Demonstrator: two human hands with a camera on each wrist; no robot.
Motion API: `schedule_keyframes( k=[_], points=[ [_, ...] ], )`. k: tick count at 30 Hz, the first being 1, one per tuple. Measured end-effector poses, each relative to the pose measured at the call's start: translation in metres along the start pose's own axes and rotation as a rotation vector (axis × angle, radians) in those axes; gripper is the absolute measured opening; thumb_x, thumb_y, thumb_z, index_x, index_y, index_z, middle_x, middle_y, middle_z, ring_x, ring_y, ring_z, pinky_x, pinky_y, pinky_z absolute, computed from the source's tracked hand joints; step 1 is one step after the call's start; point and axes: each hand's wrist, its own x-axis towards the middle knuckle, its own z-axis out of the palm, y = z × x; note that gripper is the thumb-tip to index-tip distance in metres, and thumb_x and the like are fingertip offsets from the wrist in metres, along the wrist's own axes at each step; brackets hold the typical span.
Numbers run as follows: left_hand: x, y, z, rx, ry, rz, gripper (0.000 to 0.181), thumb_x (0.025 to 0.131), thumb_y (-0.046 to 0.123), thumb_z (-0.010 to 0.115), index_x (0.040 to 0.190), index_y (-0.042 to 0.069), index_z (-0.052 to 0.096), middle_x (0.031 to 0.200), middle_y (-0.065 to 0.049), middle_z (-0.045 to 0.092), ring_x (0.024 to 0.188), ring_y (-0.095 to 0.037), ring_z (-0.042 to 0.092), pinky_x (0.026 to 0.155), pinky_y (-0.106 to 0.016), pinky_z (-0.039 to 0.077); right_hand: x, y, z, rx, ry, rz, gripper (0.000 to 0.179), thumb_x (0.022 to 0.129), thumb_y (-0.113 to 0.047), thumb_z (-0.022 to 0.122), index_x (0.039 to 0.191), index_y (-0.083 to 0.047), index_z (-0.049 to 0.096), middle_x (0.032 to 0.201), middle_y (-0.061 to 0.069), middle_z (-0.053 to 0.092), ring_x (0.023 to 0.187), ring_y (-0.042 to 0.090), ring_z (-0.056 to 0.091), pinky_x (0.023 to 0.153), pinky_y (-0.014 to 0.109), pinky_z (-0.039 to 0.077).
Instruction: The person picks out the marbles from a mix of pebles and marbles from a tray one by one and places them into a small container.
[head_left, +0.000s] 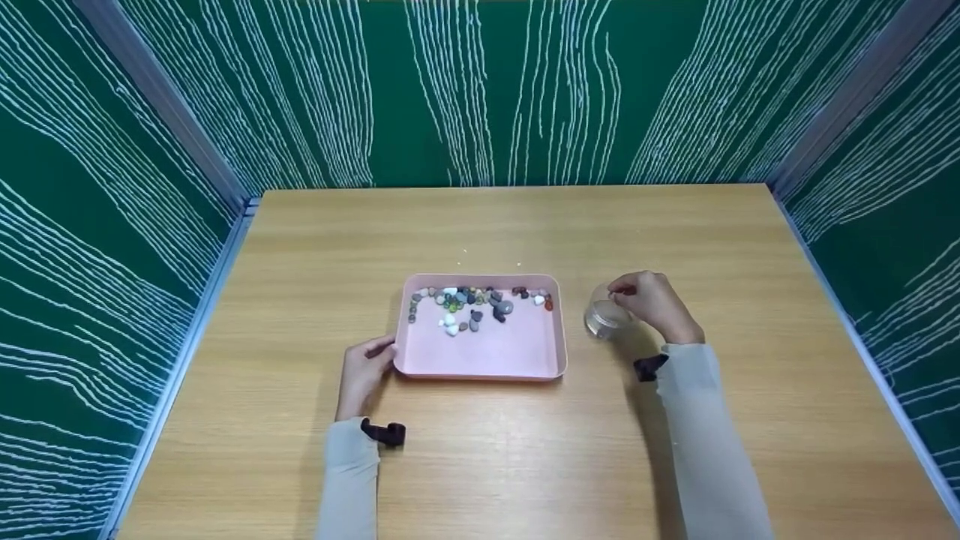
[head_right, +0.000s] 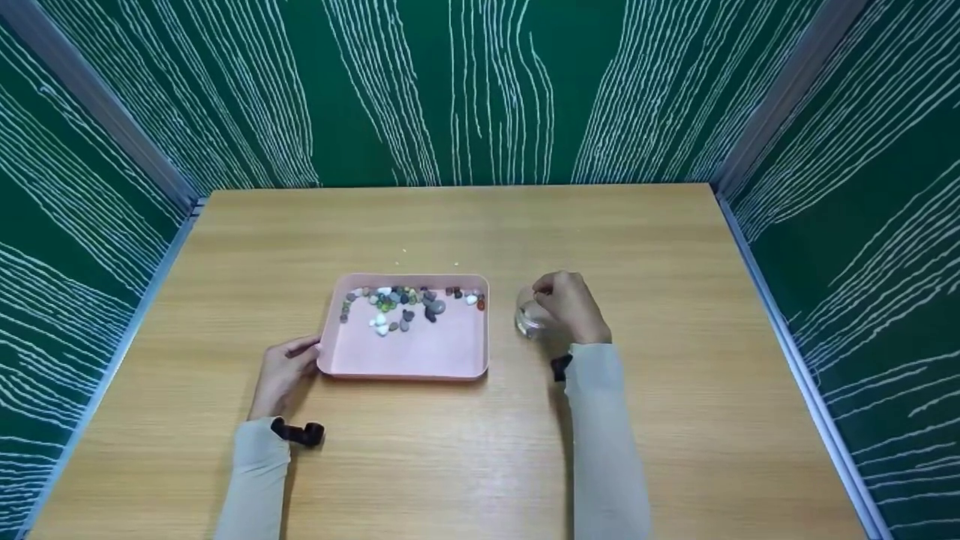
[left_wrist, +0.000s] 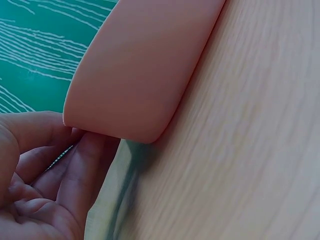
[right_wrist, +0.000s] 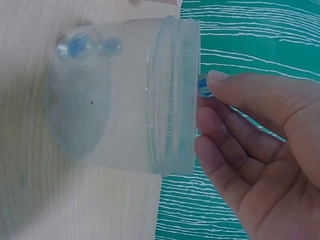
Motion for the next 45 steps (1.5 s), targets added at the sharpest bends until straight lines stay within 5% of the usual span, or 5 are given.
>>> schedule_keyframes(
  k=[7,25,33,45],
  points=[
    [0.0,0.002,0.0,0.001,0.007,0.019,0.028,0.087,-0.004,0.061,0.115,-0.01,0.065,0.116,-0.027,0.065,0.083,-0.008,0.061,0.07,-0.015,0.053,-0.001,0.0,-0.001,-0.007,-0.006,-0.024,0.026,0.094,-0.004,0.057,0.115,0.008,0.064,0.115,0.027,0.065,0.1,0.037,0.063,0.087,0.046,0.055],
    [-0.002,0.0,0.0,-0.018,0.0,0.029,0.028,0.087,-0.005,0.061,0.114,-0.012,0.064,0.116,-0.029,0.064,0.086,-0.01,0.062,0.073,-0.015,0.053,-0.004,-0.001,-0.002,0.021,-0.012,0.047,0.025,0.094,-0.004,0.055,0.115,0.005,0.065,0.12,0.025,0.063,0.1,0.034,0.063,0.082,0.038,0.056],
    [-0.001,0.002,0.0,0.018,0.006,0.002,0.028,0.088,-0.003,0.062,0.115,-0.009,0.064,0.118,-0.027,0.064,0.085,-0.007,0.061,0.072,-0.013,0.052,-0.002,-0.007,-0.002,0.02,0.007,0.005,0.025,0.094,-0.004,0.056,0.114,0.006,0.065,0.116,0.024,0.066,0.102,0.035,0.064,0.087,0.046,0.055],
    [-0.001,0.001,0.001,0.009,0.02,-0.016,0.027,0.088,-0.003,0.063,0.114,-0.009,0.065,0.117,-0.027,0.064,0.087,-0.009,0.061,0.073,-0.013,0.053,0.005,-0.019,-0.001,0.005,0.004,0.028,0.023,0.094,-0.009,0.059,0.112,0.001,0.068,0.111,0.02,0.068,0.093,0.03,0.063,0.08,0.035,0.056]
  ],
)
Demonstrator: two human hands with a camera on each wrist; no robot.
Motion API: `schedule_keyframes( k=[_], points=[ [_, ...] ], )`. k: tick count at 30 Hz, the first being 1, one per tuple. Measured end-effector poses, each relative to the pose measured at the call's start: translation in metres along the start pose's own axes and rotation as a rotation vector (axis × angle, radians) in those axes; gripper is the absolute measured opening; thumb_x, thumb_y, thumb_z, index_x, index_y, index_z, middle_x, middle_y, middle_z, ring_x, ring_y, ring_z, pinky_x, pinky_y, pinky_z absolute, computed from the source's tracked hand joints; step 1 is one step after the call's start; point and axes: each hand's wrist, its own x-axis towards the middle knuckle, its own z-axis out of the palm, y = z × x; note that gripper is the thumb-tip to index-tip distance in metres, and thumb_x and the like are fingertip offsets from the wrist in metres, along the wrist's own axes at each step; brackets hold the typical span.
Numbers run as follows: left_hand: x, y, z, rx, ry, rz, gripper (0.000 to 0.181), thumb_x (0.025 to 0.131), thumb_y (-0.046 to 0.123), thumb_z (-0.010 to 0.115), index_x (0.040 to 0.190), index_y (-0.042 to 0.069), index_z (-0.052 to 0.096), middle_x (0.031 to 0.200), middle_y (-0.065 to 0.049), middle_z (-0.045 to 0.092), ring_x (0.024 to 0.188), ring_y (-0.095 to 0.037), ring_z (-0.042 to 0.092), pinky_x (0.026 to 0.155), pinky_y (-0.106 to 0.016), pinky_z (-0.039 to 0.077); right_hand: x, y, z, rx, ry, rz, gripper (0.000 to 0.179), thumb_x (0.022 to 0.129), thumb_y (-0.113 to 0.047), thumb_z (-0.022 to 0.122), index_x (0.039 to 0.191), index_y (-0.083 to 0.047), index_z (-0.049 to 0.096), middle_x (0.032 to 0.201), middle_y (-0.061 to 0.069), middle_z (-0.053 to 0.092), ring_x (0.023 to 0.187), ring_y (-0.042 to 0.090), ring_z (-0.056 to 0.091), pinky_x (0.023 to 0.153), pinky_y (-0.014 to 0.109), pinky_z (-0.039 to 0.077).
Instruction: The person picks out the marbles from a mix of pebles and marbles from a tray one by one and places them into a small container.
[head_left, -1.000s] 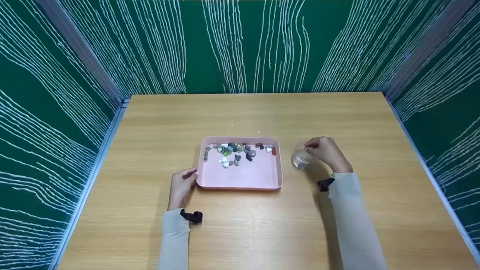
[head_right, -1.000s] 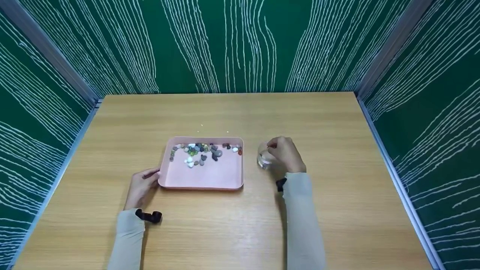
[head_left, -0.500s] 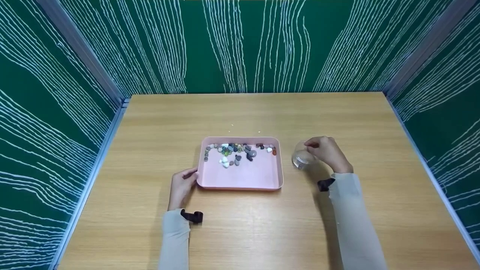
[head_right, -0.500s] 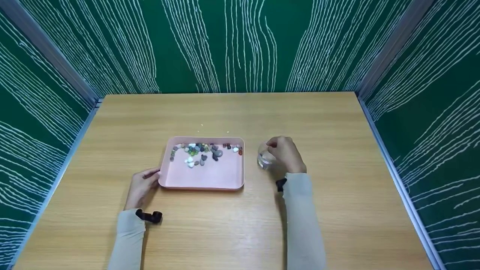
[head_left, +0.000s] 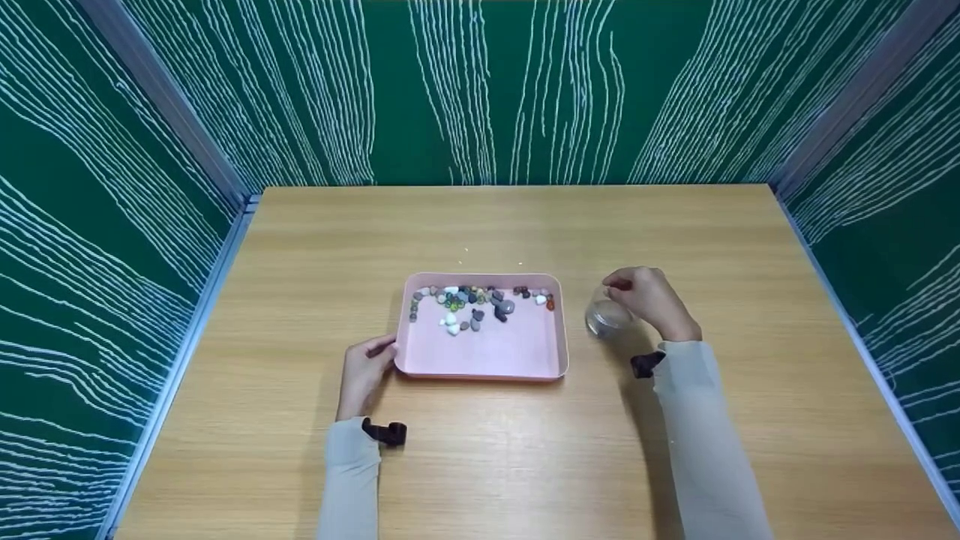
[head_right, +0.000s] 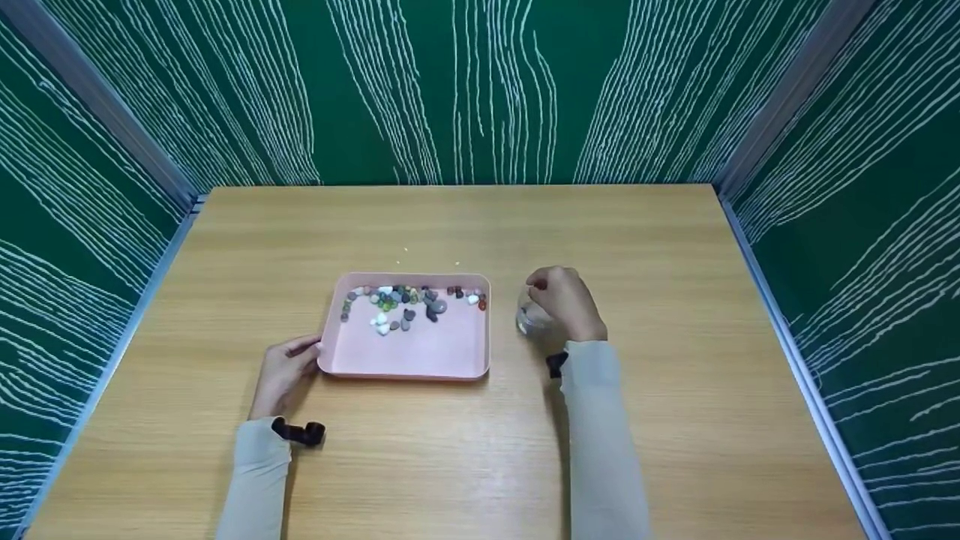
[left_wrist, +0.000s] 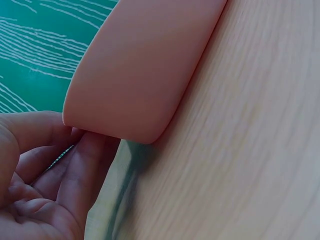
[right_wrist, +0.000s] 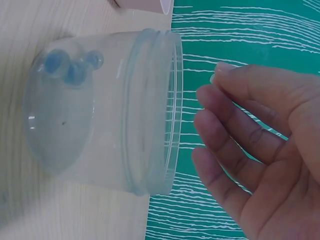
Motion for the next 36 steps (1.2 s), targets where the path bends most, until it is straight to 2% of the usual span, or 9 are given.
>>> schedule_keyframes(
  k=[11,15,22,27,36],
  points=[
    [0.001,0.002,0.0,-0.016,-0.009,0.014,0.027,0.088,-0.004,0.062,0.114,-0.01,0.064,0.116,-0.028,0.065,0.088,-0.01,0.062,0.074,-0.014,0.053,0.007,-0.01,0.001,-0.005,0.021,-0.033,0.023,0.093,-0.009,0.06,0.114,0.0,0.067,0.11,0.019,0.068,0.093,0.028,0.064,0.085,0.042,0.056],
    [0.001,0.002,-0.001,-0.047,-0.026,0.006,0.029,0.088,-0.004,0.062,0.116,-0.01,0.063,0.119,-0.029,0.063,0.092,-0.012,0.062,0.077,-0.015,0.054,0.011,-0.016,0.002,-0.006,0.029,-0.044,0.023,0.093,-0.011,0.061,0.113,-0.001,0.068,0.11,0.018,0.069,0.093,0.027,0.064,0.086,0.043,0.056],
    [0.0,0.001,-0.002,-0.026,-0.013,-0.013,0.029,0.088,-0.003,0.06,0.117,-0.008,0.064,0.121,-0.026,0.063,0.089,-0.01,0.061,0.072,-0.014,0.053,0.016,-0.028,0.01,-0.018,0.062,-0.102,0.021,0.093,-0.009,0.062,0.109,0.001,0.069,0.106,0.018,0.07,0.092,0.028,0.065,0.082,0.043,0.056],
    [0.0,0.001,-0.002,-0.058,-0.016,-0.021,0.029,0.088,-0.003,0.062,0.116,-0.01,0.064,0.122,-0.028,0.062,0.094,-0.013,0.061,0.075,-0.016,0.054,0.021,-0.04,0.018,0.0,0.024,-0.053,0.023,0.093,-0.01,0.06,0.113,-0.003,0.068,0.108,0.016,0.069,0.095,0.028,0.063,0.084,0.042,0.055],
    [0.0,0.0,-0.001,-0.068,-0.019,-0.018,0.03,0.087,-0.003,0.063,0.116,-0.01,0.063,0.122,-0.028,0.061,0.09,-0.01,0.061,0.074,-0.016,0.054,0.035,-0.056,0.037,0.054,-0.01,-0.015,0.024,0.092,-0.008,0.06,0.115,-0.004,0.067,0.11,0.015,0.068,0.099,0.028,0.062,0.089,0.04,0.054]
  ],
)
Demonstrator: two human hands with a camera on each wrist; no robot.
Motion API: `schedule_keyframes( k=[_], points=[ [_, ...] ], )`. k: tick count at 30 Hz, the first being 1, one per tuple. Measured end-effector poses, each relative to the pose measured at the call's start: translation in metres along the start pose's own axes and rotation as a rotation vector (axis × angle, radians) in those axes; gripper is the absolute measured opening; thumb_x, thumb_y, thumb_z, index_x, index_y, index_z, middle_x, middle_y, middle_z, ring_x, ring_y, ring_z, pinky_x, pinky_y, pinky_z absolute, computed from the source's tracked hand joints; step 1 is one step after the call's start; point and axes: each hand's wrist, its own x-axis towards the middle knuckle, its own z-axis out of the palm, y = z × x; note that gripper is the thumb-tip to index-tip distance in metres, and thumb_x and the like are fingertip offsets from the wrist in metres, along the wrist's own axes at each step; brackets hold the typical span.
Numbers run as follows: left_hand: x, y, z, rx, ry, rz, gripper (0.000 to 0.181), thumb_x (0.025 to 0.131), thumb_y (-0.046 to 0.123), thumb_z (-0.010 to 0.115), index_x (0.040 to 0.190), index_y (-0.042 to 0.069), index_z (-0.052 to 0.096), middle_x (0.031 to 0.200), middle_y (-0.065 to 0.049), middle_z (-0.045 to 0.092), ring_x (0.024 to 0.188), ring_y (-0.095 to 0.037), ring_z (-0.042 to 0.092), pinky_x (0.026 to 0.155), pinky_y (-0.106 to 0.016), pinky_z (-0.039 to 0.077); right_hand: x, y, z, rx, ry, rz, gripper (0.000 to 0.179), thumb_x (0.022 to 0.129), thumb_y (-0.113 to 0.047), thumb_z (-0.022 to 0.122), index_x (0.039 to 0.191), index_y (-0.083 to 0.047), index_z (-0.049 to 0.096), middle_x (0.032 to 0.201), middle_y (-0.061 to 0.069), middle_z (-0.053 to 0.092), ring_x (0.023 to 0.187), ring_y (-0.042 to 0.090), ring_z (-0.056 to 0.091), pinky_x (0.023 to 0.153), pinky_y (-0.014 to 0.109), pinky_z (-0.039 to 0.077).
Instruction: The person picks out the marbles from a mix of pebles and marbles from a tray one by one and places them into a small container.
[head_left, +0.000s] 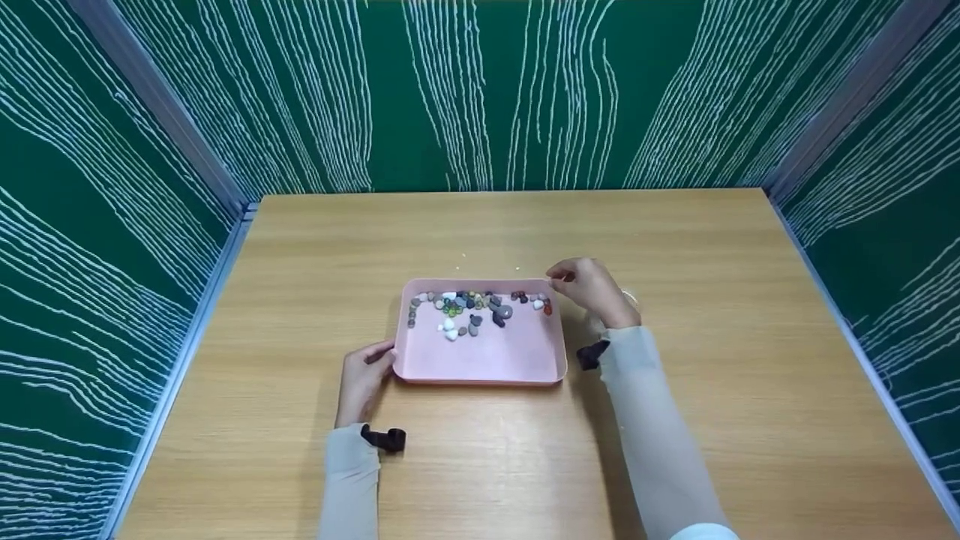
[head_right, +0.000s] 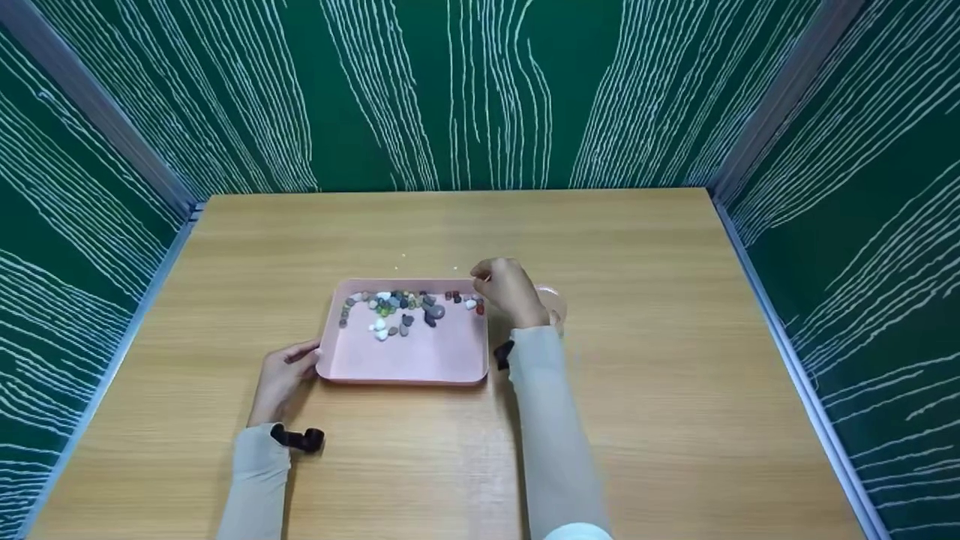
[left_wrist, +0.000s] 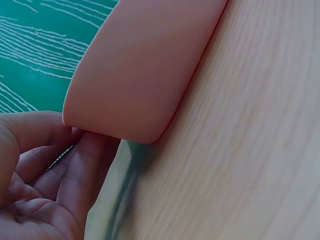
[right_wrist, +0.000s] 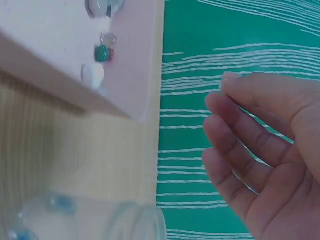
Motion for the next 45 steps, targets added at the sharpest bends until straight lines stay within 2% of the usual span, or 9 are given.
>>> schedule_keyframes(
  k=[9,16,19,22,26,30,36,39,45],
  points=[
    [-0.001,0.0,0.001,-0.013,-0.011,0.021,0.03,0.088,-0.005,0.061,0.116,-0.012,0.062,0.123,-0.03,0.06,0.095,-0.014,0.062,0.078,-0.017,0.055,0.01,-0.007,0.019,0.001,-0.042,0.022,0.024,0.093,-0.006,0.06,0.115,-0.004,0.068,0.109,0.014,0.067,0.093,0.029,0.064,0.083,0.037,0.056],
    [-0.004,0.002,0.001,0.051,-0.015,0.048,0.029,0.087,-0.003,0.061,0.114,-0.012,0.064,0.117,-0.028,0.064,0.09,-0.011,0.06,0.073,-0.014,0.052,0.017,-0.009,0.03,0.02,-0.102,0.018,0.025,0.094,-0.006,0.058,0.118,-0.003,0.067,0.11,0.02,0.067,0.084,0.038,0.065,0.07,0.046,0.058],
    [-0.003,0.002,0.001,0.034,-0.021,0.05,0.029,0.087,-0.004,0.061,0.115,-0.012,0.063,0.117,-0.029,0.063,0.092,-0.013,0.061,0.075,-0.015,0.053,0.022,-0.01,0.034,0.004,-0.121,0.03,0.025,0.094,-0.006,0.058,0.117,-0.003,0.067,0.11,0.02,0.067,0.084,0.039,0.064,0.065,0.045,0.058],
    [0.0,-0.002,0.0,0.039,-0.016,0.056,0.029,0.087,-0.003,0.062,0.114,-0.011,0.064,0.117,-0.028,0.064,0.091,-0.011,0.061,0.075,-0.015,0.053,0.026,-0.01,0.038,-0.02,-0.123,-0.005,0.025,0.093,-0.004,0.059,0.116,0.0,0.068,0.106,0.021,0.069,0.079,0.04,0.065,0.057,0.04,0.057],
    [0.0,-0.003,0.0,0.037,-0.018,0.048,0.028,0.087,-0.002,0.063,0.114,-0.011,0.064,0.118,-0.028,0.064,0.092,-0.011,0.061,0.076,-0.015,0.053,0.032,-0.01,0.043,-0.056,-0.123,-0.042,0.023,0.091,-0.004,0.06,0.112,0.001,0.069,0.101,0.021,0.071,0.063,0.03,0.06,0.044,0.027,0.048],
    [0.0,-0.002,0.0,0.024,-0.02,0.043,0.029,0.088,-0.003,0.062,0.115,-0.012,0.063,0.119,-0.029,0.062,0.095,-0.015,0.062,0.078,-0.016,0.053,0.035,-0.009,0.048,-0.106,-0.119,-0.057,0.022,0.091,-0.003,0.06,0.11,0.0,0.071,0.1,0.02,0.071,0.052,0.015,0.049,0.04,0.021,0.04],
    [-0.001,-0.001,0.001,0.008,-0.024,0.039,0.03,0.088,-0.003,0.062,0.116,-0.011,0.063,0.122,-0.03,0.061,0.101,-0.019,0.061,0.081,-0.017,0.053,0.039,-0.008,0.054,-0.193,-0.115,-0.075,0.023,0.09,0.0,0.058,0.109,0.0,0.071,0.107,0.018,0.07,0.059,0.017,0.054,0.043,0.022,0.041],
    [-0.001,-0.001,0.001,0.001,-0.021,0.038,0.03,0.088,-0.003,0.062,0.116,-0.011,0.063,0.122,-0.029,0.061,0.1,-0.017,0.061,0.08,-0.016,0.053,0.04,-0.009,0.057,-0.213,-0.112,-0.086,0.023,0.089,0.002,0.059,0.108,0.0,0.072,0.108,0.018,0.07,0.069,0.021,0.058,0.051,0.024,0.045],
    [-0.001,0.0,0.0,-0.004,-0.014,0.033,0.028,0.088,-0.004,0.061,0.116,-0.011,0.063,0.119,-0.029,0.062,0.094,-0.014,0.061,0.075,-0.014,0.053,0.041,-0.01,0.061,-0.299,-0.074,-0.19,0.019,0.085,0.005,0.06,0.097,0.001,0.074,0.1,0.017,0.073,0.08,0.024,0.061,0.073,0.036,0.054]
  ],
)
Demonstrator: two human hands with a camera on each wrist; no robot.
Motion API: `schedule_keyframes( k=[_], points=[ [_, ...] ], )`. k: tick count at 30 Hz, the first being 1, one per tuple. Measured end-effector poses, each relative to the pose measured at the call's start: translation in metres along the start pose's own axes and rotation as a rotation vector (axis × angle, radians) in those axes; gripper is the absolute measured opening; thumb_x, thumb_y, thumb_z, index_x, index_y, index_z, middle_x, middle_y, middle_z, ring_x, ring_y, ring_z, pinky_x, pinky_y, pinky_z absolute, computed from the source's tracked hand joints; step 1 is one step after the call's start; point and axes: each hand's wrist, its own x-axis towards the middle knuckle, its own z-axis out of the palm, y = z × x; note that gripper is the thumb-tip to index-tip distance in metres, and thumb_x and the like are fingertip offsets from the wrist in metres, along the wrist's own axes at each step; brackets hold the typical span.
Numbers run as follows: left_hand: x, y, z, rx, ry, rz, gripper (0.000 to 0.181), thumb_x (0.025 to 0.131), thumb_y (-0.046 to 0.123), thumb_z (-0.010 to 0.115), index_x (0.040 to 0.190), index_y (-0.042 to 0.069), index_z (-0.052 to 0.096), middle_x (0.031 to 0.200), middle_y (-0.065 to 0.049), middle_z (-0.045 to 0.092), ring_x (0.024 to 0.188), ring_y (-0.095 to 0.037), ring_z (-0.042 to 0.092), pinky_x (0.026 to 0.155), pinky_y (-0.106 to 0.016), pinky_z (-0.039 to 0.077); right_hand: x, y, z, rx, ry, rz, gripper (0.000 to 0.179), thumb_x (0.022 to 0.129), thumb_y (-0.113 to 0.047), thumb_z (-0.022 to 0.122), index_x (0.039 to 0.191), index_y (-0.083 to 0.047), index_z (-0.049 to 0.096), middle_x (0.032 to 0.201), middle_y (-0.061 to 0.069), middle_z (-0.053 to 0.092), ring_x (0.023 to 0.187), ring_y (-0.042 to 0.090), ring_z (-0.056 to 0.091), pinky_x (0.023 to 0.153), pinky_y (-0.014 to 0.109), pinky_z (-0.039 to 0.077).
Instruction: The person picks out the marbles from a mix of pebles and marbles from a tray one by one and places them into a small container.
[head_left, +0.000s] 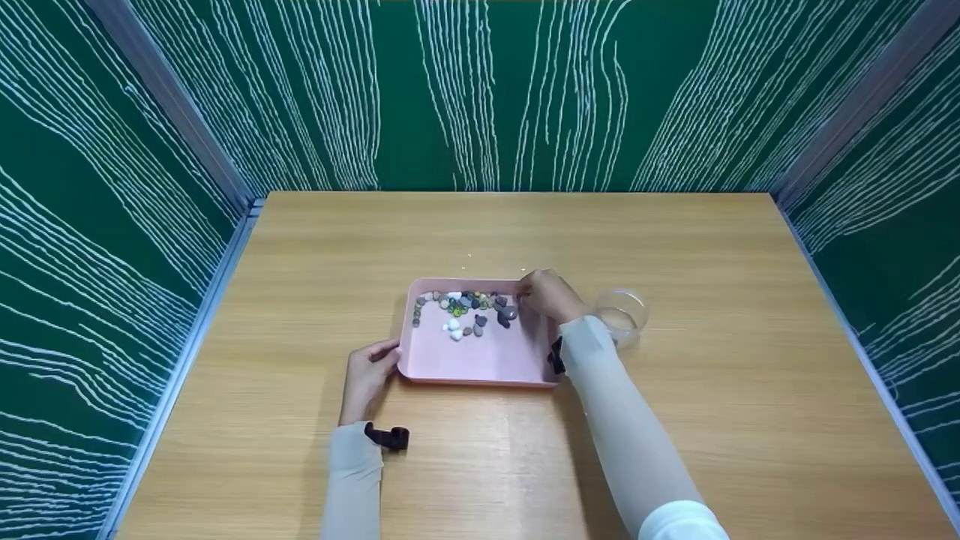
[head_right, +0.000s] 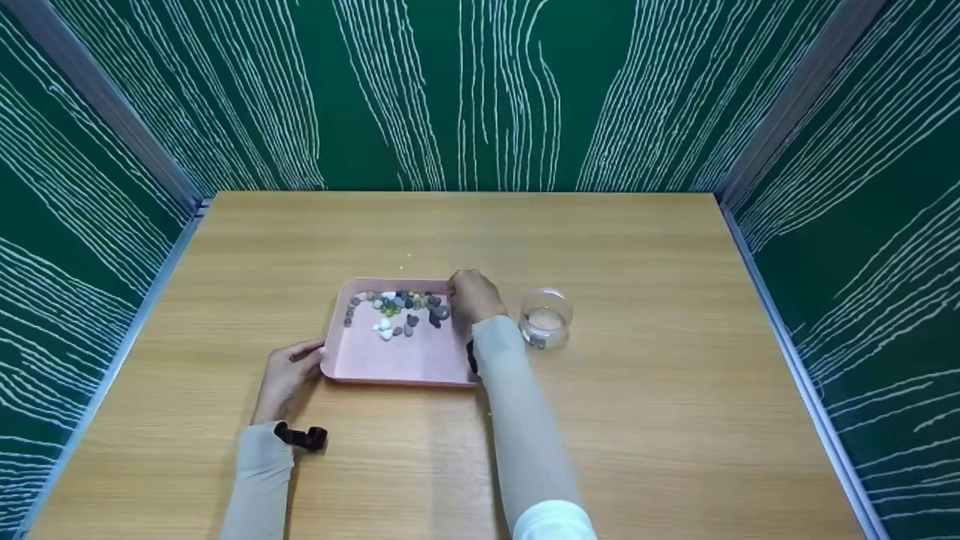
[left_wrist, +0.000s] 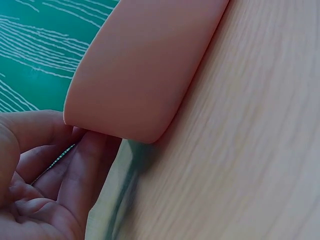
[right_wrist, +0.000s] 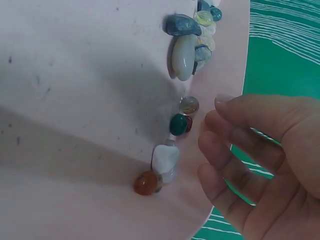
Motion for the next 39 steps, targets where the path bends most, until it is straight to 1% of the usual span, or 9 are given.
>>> schedule_keyframes(
  k=[2,5,9,14,18,25,31,34,39],
  points=[
    [0.0,0.0,0.0,0.001,0.001,-0.003,0.028,0.088,-0.004,0.061,0.116,-0.01,0.064,0.119,-0.029,0.063,0.094,-0.014,0.061,0.075,-0.015,0.053,0.0,0.0,0.001,-0.016,0.002,-0.013,0.018,0.084,0.006,0.059,0.094,0.002,0.075,0.097,0.017,0.073,0.079,0.024,0.06,0.073,0.038,0.053],
    [0.0,-0.001,0.0,-0.01,-0.002,-0.01,0.029,0.088,-0.005,0.061,0.116,-0.01,0.063,0.12,-0.029,0.062,0.095,-0.014,0.062,0.077,-0.016,0.053,0.001,-0.001,0.004,-0.03,-0.002,-0.015,0.017,0.082,0.006,0.059,0.089,0.002,0.074,0.093,0.016,0.073,0.074,0.023,0.057,0.069,0.037,0.051],
    [0.0,-0.002,0.001,-0.02,-0.002,-0.013,0.029,0.088,-0.005,0.061,0.116,-0.011,0.063,0.12,-0.029,0.062,0.093,-0.013,0.062,0.077,-0.016,0.053,0.002,-0.003,0.006,-0.035,-0.013,0.01,0.016,0.081,0.005,0.059,0.087,0.002,0.074,0.09,0.016,0.072,0.072,0.023,0.054,0.064,0.034,0.047],
    [0.001,-0.002,0.001,0.007,0.003,-0.019,0.029,0.088,-0.004,0.061,0.116,-0.01,0.063,0.12,-0.028,0.063,0.089,-0.01,0.06,0.074,-0.015,0.052,0.002,-0.003,0.008,-0.034,-0.027,0.051,0.014,0.082,0.004,0.061,0.087,0.001,0.074,0.091,0.016,0.072,0.072,0.023,0.055,0.065,0.036,0.049],
    [0.0,-0.001,0.001,0.016,0.006,-0.02,0.029,0.088,-0.004,0.062,0.116,-0.009,0.064,0.12,-0.027,0.063,0.091,-0.012,0.06,0.075,-0.016,0.052,0.001,-0.001,0.01,-0.042,-0.038,0.066,0.011,0.084,0.002,0.062,0.085,0.001,0.073,0.09,0.015,0.073,0.072,0.023,0.056,0.065,0.035,0.049],
    [0.0,-0.001,0.001,-0.025,-0.012,-0.002,0.029,0.087,-0.006,0.06,0.115,-0.011,0.063,0.121,-0.029,0.062,0.104,-0.022,0.061,0.082,-0.02,0.055,0.0,0.001,0.013,-0.048,-0.064,0.074,0.015,0.085,0.003,0.061,0.09,0.001,0.074,0.09,0.015,0.073,0.071,0.022,0.056,0.06,0.028,0.045],
    [0.0,-0.001,-0.001,-0.007,-0.04,0.054,0.029,0.088,-0.005,0.06,0.116,-0.014,0.062,0.118,-0.032,0.062,0.1,-0.019,0.062,0.077,-0.017,0.054,-0.002,0.003,0.015,-0.039,-0.027,0.038,0.013,0.082,0.001,0.064,0.089,0.001,0.075,0.087,0.015,0.073,0.071,0.024,0.059,0.062,0.031,0.049],
    [0.0,-0.002,-0.001,-0.017,-0.048,0.052,0.029,0.088,-0.005,0.06,0.116,-0.014,0.062,0.119,-0.032,0.061,0.1,-0.019,0.062,0.077,-0.016,0.053,-0.001,0.004,0.016,-0.021,-0.027,0.038,0.012,0.082,0.001,0.066,0.089,0.001,0.075,0.087,0.014,0.073,0.07,0.022,0.059,0.062,0.03,0.049],
    [0.001,-0.001,-0.001,-0.017,-0.031,0.036,0.029,0.087,-0.006,0.059,0.115,-0.012,0.063,0.118,-0.031,0.062,0.101,-0.021,0.062,0.08,-0.019,0.055,0.0,0.004,0.017,0.024,-0.056,0.085,0.013,0.083,0.002,0.066,0.093,0.001,0.074,0.088,0.014,0.073,0.068,0.019,0.057,0.059,0.025,0.045]
  ],
)
